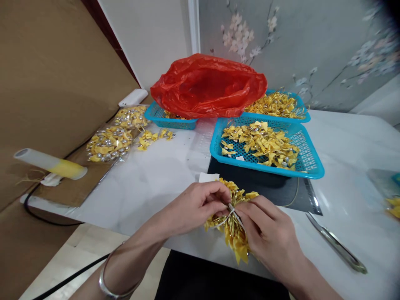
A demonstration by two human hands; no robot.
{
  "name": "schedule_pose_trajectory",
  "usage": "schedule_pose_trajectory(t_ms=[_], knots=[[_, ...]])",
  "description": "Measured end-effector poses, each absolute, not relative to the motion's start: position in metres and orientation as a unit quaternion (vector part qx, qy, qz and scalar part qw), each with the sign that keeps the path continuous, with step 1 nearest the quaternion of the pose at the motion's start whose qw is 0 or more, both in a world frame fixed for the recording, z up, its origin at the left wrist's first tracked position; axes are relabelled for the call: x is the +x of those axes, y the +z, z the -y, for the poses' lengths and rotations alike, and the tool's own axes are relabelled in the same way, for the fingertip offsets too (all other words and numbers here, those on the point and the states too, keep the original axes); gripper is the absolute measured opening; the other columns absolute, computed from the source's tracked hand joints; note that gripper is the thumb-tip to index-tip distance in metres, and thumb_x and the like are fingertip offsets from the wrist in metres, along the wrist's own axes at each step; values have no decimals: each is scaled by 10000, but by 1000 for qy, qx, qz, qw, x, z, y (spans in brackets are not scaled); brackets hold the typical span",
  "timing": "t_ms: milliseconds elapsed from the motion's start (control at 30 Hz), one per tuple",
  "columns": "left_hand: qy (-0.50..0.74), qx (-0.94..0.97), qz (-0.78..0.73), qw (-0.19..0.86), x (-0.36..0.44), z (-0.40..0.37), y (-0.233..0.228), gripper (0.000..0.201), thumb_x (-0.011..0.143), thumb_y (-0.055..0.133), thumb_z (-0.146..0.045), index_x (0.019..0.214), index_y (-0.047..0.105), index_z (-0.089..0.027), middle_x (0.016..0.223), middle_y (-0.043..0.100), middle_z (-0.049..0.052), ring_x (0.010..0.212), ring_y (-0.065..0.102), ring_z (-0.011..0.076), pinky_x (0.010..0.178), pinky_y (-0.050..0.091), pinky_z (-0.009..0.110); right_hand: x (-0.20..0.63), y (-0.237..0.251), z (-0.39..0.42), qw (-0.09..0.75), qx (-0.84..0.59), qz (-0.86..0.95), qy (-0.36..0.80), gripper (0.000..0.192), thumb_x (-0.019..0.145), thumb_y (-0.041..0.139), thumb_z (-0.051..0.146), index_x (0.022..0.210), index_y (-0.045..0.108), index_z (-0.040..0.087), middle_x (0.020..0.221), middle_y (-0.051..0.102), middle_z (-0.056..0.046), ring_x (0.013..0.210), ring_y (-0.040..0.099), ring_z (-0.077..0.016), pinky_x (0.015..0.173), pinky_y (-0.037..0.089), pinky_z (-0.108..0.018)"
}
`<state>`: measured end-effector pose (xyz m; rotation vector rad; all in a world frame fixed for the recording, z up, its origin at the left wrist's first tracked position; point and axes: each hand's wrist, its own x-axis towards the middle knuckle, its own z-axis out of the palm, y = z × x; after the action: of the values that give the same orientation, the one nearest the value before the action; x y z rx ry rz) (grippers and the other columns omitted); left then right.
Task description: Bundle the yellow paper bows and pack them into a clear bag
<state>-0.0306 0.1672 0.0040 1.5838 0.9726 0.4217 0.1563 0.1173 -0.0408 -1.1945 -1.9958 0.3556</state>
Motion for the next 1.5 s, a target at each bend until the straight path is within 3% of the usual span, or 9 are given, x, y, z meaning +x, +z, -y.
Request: schedule_pose_trajectory(t_ms=[200, 367, 533, 700, 1033, 1167, 1267, 1500], knots=[[182, 696, -416, 556, -30, -167, 5, 264, 829, 439, -46, 915, 644, -188, 816, 653, -2, 712, 631, 123, 676, 515, 255, 156, -40, -116, 394, -462, 782, 139, 213, 927, 473, 106, 838, 648, 190, 768, 586, -39, 684, 557, -150, 638, 459, -275], [171, 779, -401, 450, -27, -168, 9, 251, 804, 493, -36, 841, 687, -191, 875, 661, 19, 808, 597, 151, 735, 490, 273, 155, -41, -117, 390, -469, 782, 130, 210, 925, 475, 99, 861, 655, 186, 745, 580, -37, 675, 550, -151, 632, 457, -277], [164, 779, -412, 443, -27, -169, 10, 199, 797, 501, -39, 713, 617, -178, 754, 630, -8, 711, 573, 133, 654, 464, 246, 154, -41, -118, 394, -473, 777, 128, 173, 924, 491, 113, 893, 643, 190, 771, 600, -35, 689, 564, -153, 655, 472, -276], [164, 768, -422, 453, -27, -168, 9, 178, 828, 508, -86, 687, 564, -179, 766, 613, -10, 668, 571, 117, 622, 459, 238, 154, -40, -118, 385, -478, 778, 131, 163, 932, 492, 135, 915, 644, 192, 785, 602, -37, 690, 566, -149, 654, 476, -270], [182, 742, -431, 480, -30, -163, 3, 206, 928, 385, -129, 902, 573, -210, 759, 628, -26, 661, 628, 108, 652, 498, 232, 155, -41, -117, 391, -478, 772, 152, 186, 929, 478, 118, 888, 643, 192, 768, 581, -34, 683, 555, -147, 650, 465, -271], [174, 769, -420, 450, -30, -163, 6, 256, 895, 424, -76, 994, 611, -220, 889, 641, -11, 736, 626, 112, 716, 501, 240, 155, -42, -116, 391, -481, 768, 161, 177, 925, 481, 113, 888, 634, 194, 783, 582, -39, 693, 557, -151, 661, 465, -278], [173, 799, -408, 407, -29, -163, 6, 208, 856, 481, -52, 874, 632, -193, 907, 640, 3, 812, 605, 135, 738, 486, 246, 154, -41, -117, 388, -483, 769, 159, 177, 925, 482, 111, 889, 632, 196, 792, 590, -39, 702, 564, -154, 673, 468, -281], [190, 783, -425, 412, -27, -162, 2, 210, 875, 454, -70, 764, 593, -181, 844, 630, -3, 698, 580, 107, 670, 486, 234, 155, -34, -118, 401, -495, 751, 173, 123, 902, 528, 109, 889, 619, 191, 803, 621, -17, 710, 592, -133, 676, 478, -238]])
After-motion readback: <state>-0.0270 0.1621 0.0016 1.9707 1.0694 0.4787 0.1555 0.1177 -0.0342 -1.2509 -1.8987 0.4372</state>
